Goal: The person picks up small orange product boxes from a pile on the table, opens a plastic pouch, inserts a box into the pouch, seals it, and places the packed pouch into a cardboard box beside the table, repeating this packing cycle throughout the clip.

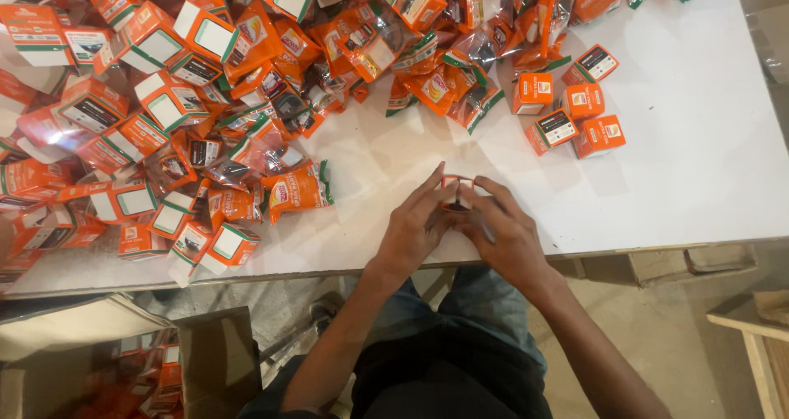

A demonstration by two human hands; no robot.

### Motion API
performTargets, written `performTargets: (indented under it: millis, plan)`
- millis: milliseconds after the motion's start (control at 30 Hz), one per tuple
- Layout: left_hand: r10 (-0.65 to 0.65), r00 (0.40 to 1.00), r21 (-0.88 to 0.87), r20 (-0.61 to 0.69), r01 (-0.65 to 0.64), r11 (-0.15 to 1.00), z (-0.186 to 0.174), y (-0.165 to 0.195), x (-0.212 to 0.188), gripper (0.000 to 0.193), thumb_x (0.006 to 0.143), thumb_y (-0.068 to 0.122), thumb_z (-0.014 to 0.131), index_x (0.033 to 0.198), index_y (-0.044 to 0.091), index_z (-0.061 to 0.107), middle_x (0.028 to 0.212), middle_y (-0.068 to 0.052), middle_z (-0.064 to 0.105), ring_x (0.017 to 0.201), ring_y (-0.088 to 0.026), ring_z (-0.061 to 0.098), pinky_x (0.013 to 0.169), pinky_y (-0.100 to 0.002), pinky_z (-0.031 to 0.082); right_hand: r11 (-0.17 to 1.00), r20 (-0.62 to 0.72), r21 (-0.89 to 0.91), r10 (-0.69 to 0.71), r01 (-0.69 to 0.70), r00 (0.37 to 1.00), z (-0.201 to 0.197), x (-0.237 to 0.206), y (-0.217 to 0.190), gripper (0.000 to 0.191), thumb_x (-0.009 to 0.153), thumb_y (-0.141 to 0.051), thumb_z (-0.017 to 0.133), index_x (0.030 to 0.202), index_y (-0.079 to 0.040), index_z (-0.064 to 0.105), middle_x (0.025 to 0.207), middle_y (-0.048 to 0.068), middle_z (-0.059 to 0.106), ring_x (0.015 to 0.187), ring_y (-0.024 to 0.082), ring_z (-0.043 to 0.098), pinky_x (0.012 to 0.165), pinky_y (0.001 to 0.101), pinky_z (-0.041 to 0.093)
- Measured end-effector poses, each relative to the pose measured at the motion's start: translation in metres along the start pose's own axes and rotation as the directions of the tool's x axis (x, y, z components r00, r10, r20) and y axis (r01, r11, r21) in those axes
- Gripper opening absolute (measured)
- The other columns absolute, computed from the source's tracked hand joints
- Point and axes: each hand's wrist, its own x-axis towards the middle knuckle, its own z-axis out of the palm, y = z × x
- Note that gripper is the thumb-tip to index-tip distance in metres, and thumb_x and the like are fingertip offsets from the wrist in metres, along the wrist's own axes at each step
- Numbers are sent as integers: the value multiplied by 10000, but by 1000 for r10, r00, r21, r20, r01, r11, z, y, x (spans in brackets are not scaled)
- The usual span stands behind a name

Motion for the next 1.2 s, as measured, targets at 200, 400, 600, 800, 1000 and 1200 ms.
performTargets:
  millis: [200, 400, 600, 800, 1000, 1200]
  plan:
    - [215, 968, 204, 128, -238, 950, -22, 5, 15, 356, 860, 61, 833, 1186, 44, 694, 1536, -220, 498, 1197, -312, 658, 944, -386, 596, 999, 59, -36, -25, 28, 998, -10, 9, 5, 438, 770, 33, 789, 1190, -76, 727, 1425, 197, 589, 976, 273, 730, 746, 372, 600]
    - [251, 960, 131, 124, -266, 955, -22, 0, 15, 215, 887, 34, 823, 964, 97, 633, 1353, -43, 687, 1361, -284, 655, 1075, -386, 594, 983, -29, 61, -174, 175, 984, -12, 14, 12, 244, 831, 19, 798, 892, -86, 587, 1302, 96, 711, 1194, 270, 723, 920, 351, 613]
    - [347, 913, 199, 213, -388, 900, -36, 6, 16, 303, 825, 47, 822, 1092, 65, 679, 1283, -96, 686, 1305, -314, 620, 1047, -399, 567, 987, 89, 160, -40, 26, 995, -25, 17, -4, 401, 793, -22, 779, 1173, 14, 653, 1251, 169, 697, 1159, 337, 683, 943, 406, 567]
    - [259, 938, 135, 229, -294, 946, -46, 20, 23, 363, 850, 65, 816, 1191, 74, 691, 1288, -67, 703, 1301, -278, 637, 1076, -385, 564, 996, 18, 93, 4, -6, 1000, -16, 20, -12, 314, 879, -12, 761, 1188, -42, 710, 1239, 132, 727, 1118, 295, 725, 917, 373, 594]
    - [184, 962, 69, 200, -202, 977, -45, 21, 25, 235, 884, 84, 810, 1084, 95, 687, 1242, -50, 733, 1294, -264, 654, 1054, -368, 576, 998, -59, 69, 10, -6, 998, -2, 13, -5, 226, 930, 5, 743, 1141, -73, 716, 1264, 104, 732, 1054, 254, 746, 858, 337, 621]
    - [264, 934, 133, 242, -301, 944, -45, 21, 21, 152, 897, 108, 808, 989, 73, 693, 1238, -109, 718, 1272, -294, 648, 1016, -377, 575, 997, 106, 47, -63, 58, 992, -22, 10, -8, 264, 850, -26, 773, 1110, -58, 742, 1299, 154, 695, 1069, 293, 722, 854, 370, 598]
